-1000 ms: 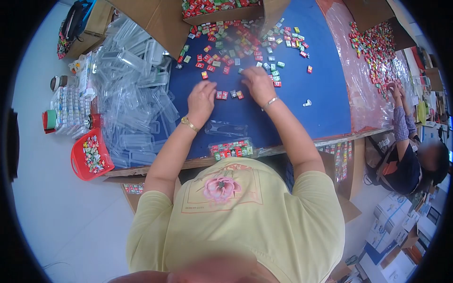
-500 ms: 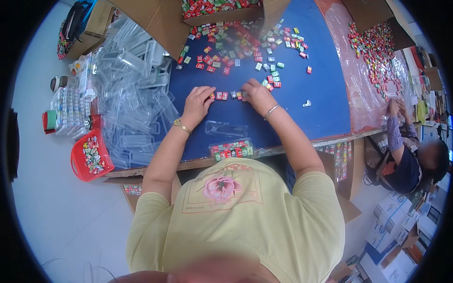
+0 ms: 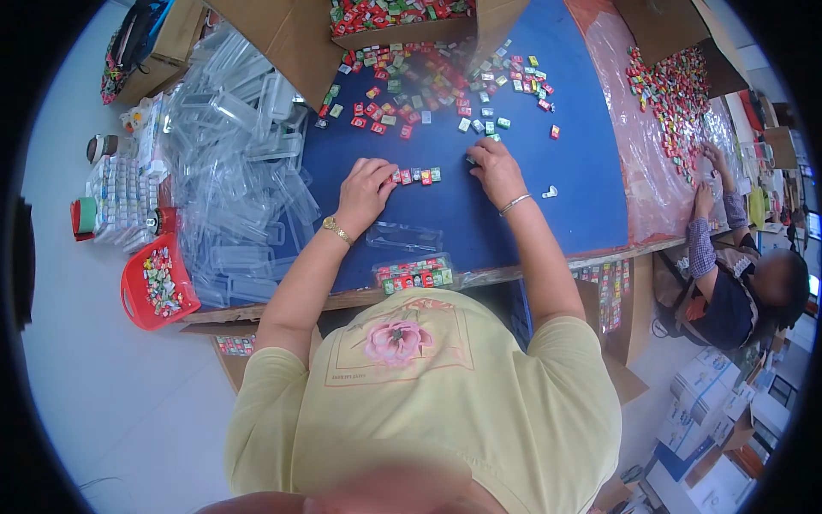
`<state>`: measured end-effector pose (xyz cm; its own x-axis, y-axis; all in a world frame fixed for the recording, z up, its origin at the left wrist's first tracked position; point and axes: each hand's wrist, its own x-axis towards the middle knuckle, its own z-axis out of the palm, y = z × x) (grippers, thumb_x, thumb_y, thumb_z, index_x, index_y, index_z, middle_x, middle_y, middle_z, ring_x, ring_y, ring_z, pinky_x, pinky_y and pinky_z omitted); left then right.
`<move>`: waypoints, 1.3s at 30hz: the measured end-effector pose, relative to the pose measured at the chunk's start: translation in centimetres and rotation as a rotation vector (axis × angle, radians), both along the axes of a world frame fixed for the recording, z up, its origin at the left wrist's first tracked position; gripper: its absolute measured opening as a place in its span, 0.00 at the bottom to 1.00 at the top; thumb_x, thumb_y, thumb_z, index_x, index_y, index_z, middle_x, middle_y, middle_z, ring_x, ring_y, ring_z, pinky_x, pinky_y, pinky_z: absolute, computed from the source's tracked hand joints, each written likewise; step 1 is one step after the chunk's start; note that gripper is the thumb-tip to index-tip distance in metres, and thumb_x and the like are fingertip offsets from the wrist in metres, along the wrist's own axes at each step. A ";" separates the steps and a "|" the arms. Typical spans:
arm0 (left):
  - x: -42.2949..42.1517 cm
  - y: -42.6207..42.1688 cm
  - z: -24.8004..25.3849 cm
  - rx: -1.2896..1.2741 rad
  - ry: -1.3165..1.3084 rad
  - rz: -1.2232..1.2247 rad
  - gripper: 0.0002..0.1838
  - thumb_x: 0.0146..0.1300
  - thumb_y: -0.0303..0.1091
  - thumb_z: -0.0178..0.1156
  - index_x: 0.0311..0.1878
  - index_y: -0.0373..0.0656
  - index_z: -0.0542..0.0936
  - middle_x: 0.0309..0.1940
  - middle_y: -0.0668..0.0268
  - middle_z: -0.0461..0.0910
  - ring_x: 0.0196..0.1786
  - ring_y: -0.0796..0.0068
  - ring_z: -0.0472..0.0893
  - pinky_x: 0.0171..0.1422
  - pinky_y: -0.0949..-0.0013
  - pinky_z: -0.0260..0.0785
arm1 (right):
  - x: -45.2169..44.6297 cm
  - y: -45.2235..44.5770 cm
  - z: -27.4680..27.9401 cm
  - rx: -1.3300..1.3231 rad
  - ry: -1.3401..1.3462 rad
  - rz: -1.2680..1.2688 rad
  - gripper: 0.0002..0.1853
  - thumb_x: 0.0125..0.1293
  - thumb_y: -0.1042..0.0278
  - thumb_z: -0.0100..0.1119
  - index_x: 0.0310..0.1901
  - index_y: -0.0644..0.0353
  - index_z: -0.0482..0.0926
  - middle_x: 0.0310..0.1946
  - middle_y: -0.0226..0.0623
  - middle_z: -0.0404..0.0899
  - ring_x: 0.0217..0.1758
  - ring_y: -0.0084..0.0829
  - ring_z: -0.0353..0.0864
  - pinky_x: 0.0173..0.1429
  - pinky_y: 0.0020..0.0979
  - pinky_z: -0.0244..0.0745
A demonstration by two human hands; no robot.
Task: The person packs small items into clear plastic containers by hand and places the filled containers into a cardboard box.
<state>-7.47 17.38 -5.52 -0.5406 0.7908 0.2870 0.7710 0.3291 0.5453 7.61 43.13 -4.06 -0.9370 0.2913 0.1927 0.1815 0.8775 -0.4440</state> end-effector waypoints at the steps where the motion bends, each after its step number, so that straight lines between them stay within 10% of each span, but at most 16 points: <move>1: 0.0 0.0 0.0 -0.003 0.001 -0.001 0.15 0.58 0.29 0.72 0.50 0.45 0.86 0.48 0.67 0.84 0.54 0.63 0.81 0.56 0.62 0.77 | -0.1 0.1 -0.1 0.008 -0.018 0.001 0.18 0.56 0.77 0.72 0.49 0.58 0.84 0.50 0.41 0.82 0.55 0.46 0.81 0.59 0.41 0.80; 19: -0.5 -3.0 -0.2 0.014 0.019 0.075 0.16 0.56 0.28 0.72 0.50 0.44 0.87 0.47 0.66 0.85 0.52 0.61 0.82 0.56 0.61 0.77 | -6.7 -11.0 0.0 0.205 -0.033 0.242 0.14 0.53 0.59 0.75 0.41 0.51 0.84 0.38 0.30 0.81 0.51 0.38 0.81 0.48 0.38 0.83; 39: 0.1 -2.0 0.2 -0.019 -0.009 0.019 0.21 0.54 0.29 0.73 0.54 0.44 0.85 0.50 0.66 0.82 0.54 0.61 0.80 0.58 0.60 0.77 | -2.9 -6.9 0.6 -0.155 -0.121 0.080 0.28 0.52 0.68 0.78 0.57 0.51 0.82 0.51 0.39 0.79 0.55 0.47 0.81 0.55 0.44 0.81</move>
<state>-7.36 15.42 -5.34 -0.5582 0.7854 0.2674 0.7596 0.3540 0.5456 4.75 36.24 -3.43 -0.9718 0.2329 0.0362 0.1743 0.8138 -0.5544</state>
